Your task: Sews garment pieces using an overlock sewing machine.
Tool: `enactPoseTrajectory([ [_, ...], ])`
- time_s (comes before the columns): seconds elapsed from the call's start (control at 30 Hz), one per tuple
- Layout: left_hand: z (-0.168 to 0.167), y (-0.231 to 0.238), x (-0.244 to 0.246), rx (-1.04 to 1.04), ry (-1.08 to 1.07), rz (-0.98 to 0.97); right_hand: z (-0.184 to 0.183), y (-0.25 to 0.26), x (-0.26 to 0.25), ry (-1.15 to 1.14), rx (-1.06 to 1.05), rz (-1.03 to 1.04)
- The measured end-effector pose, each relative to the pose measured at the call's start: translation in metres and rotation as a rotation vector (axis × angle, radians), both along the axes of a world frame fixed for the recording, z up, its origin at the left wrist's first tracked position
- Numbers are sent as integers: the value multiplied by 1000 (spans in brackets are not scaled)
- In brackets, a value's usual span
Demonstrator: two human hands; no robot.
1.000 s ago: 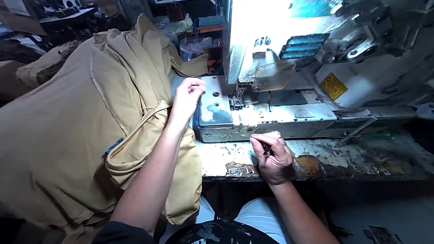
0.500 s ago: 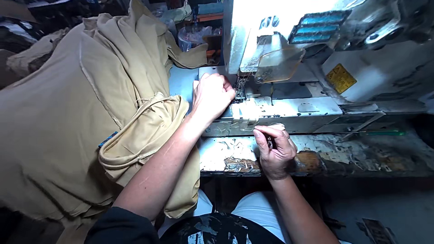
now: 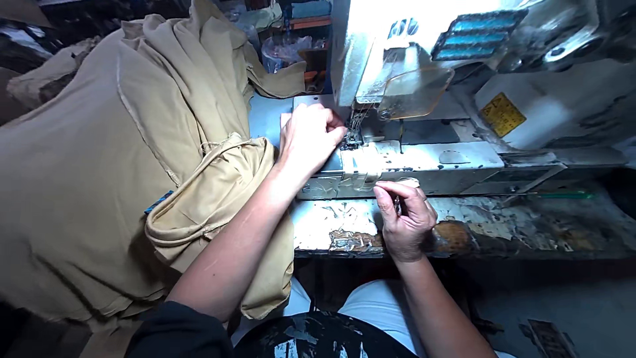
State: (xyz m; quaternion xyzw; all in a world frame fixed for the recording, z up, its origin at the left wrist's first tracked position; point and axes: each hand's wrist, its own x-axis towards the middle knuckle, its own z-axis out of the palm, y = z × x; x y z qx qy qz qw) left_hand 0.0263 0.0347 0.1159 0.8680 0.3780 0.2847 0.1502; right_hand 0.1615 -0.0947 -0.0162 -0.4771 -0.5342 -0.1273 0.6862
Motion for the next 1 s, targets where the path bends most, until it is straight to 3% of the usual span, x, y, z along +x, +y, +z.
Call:
enactPoseTrajectory([
  [0.1,-1,-7,8,55,60,68,0,-1,0,4,-4,-7],
  [0.27,-14,-16,17,418,64,101,-1,0,0,6,-13,0],
  [0.37,-8,-7,8,307,96,64,0,0,0,22,-3,4],
  [0.53,9,9,-16,173,145,171,-1,-1,1,23,-9,25],
  [0.7,-1,-1,-13,97,-13,-23,0,0,1,29,-14,30],
  [0.9,-3,-5,-2,78,125,-33,0,1,1,32,-18,31],
  [1.0,2,8,-8,100,211,62,1,0,1,39,-24,38],
])
